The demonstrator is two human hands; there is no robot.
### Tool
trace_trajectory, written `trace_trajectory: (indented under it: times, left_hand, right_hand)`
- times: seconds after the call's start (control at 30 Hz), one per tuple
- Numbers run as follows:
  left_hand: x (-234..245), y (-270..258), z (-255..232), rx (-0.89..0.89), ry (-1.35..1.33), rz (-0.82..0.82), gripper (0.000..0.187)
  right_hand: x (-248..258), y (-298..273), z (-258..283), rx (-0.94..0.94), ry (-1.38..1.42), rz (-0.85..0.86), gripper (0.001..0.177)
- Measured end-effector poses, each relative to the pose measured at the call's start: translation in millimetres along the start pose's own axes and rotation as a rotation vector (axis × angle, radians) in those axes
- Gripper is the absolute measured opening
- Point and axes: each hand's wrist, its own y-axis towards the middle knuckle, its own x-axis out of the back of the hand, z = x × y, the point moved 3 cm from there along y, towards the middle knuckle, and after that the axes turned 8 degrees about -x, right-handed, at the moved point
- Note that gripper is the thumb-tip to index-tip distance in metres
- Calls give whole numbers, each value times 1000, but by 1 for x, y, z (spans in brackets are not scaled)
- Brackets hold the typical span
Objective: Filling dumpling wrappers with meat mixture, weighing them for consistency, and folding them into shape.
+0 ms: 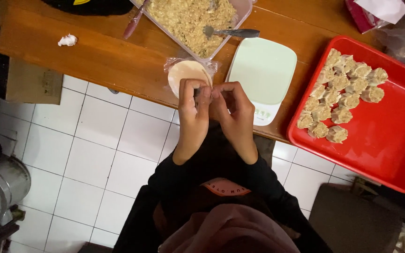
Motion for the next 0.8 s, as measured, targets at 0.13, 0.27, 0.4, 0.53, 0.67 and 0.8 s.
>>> trace_trajectory:
  times: [0.13,0.27,0.4,0.53,0.67,0.8]
  left_hand:
    - [12,8,-7,-53,102,-26,13]
    - [27,12,3,-48,89,-62,18]
    - [32,12,4,21,0,-65,18]
    - [35,9,19,12,51,-97,18]
    - [36,8,36,166,-195,-167,13]
    - [40,9,63,236,-335,-240,17]
  right_hand:
    - [-14,8,-7,18,38,15,3]
    - [-28,17,-8,53,35,41,4]
    - [-34,22,2,121,-43,59,3]
    - [-36,23,11,162,-111,113,3]
    - [-36,27,-9,64,-13,118,4]
    - [-32,33,-43,-64,175,142,10]
